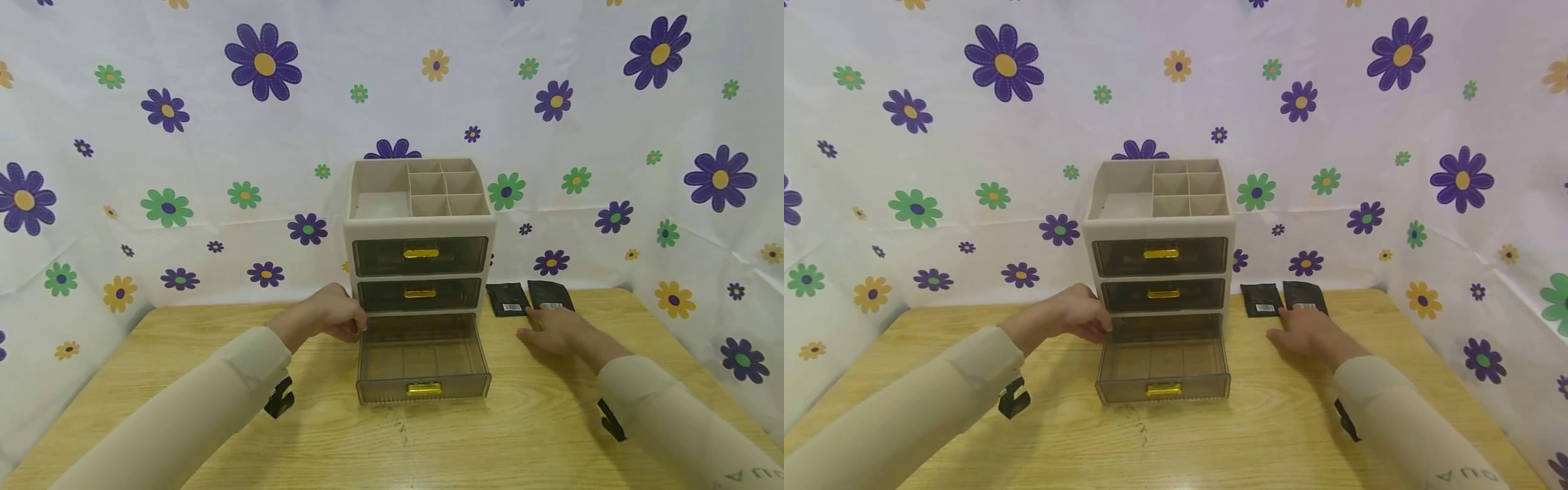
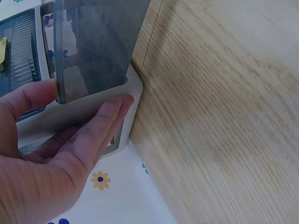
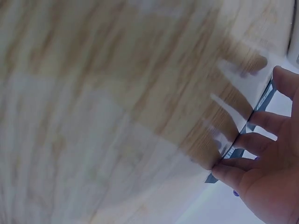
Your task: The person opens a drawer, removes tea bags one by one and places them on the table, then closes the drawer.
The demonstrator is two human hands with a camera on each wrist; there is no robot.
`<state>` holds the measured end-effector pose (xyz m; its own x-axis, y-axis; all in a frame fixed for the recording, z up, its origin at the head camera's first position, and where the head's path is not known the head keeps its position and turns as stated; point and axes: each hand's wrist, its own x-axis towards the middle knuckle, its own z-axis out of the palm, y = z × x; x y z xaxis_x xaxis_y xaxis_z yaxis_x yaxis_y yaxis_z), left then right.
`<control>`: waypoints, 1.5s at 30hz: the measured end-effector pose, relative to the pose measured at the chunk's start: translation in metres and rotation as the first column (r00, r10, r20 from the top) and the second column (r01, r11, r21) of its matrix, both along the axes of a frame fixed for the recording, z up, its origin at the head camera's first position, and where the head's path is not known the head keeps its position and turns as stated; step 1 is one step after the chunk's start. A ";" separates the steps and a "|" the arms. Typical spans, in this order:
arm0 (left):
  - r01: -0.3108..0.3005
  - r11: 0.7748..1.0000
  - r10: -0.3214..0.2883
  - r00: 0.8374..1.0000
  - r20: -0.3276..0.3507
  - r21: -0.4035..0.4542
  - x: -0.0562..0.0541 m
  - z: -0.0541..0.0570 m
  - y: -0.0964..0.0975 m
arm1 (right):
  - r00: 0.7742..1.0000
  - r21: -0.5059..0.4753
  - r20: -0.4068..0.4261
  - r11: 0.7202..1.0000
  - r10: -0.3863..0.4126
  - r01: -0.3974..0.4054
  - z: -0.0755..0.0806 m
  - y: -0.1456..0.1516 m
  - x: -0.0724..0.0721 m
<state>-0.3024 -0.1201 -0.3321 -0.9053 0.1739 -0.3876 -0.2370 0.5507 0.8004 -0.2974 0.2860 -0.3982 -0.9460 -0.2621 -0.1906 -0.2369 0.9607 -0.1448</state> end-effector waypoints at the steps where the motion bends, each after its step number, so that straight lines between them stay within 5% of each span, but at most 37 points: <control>1: 0.000 1.000 0.000 1.000 0.000 0.001 0.000 0.000 0.000 | 1.000 0.013 -0.003 1.000 0.007 -0.007 0.000 -0.002 0.000; 13: -0.009 1.000 0.009 1.000 0.009 0.010 0.002 0.002 0.000 | 0.998 0.110 -0.031 0.993 0.053 -0.049 0.006 -0.003 -0.004; 33: -0.008 1.000 0.008 1.000 0.003 -0.001 0.004 0.002 0.003 | 0.991 -0.003 -0.065 0.993 0.114 -0.115 0.004 0.016 -0.003; 37: -0.002 1.000 0.002 1.000 0.002 -0.010 0.003 0.001 0.003 | 0.982 -0.039 -0.156 0.993 0.107 -0.115 0.007 0.017 -0.002; 39: -0.005 1.000 0.005 1.000 0.005 -0.011 0.004 0.002 0.003 | 0.958 -0.051 -0.261 0.989 0.120 -0.138 0.013 0.013 0.001; 41: -0.006 1.000 0.007 1.000 0.004 -0.010 0.004 0.003 0.002 | 0.908 -0.047 -0.394 0.984 0.139 -0.171 0.021 0.005 0.005; 43: -0.009 1.000 0.009 1.000 0.007 -0.005 0.005 0.004 0.001 | 0.830 -0.042 -0.532 0.974 0.168 -0.224 0.029 -0.005 0.012; 45: -0.008 1.000 0.008 1.000 0.009 0.002 0.005 0.005 0.000 | 0.715 -0.023 -0.664 0.950 0.219 -0.312 0.036 -0.017 0.021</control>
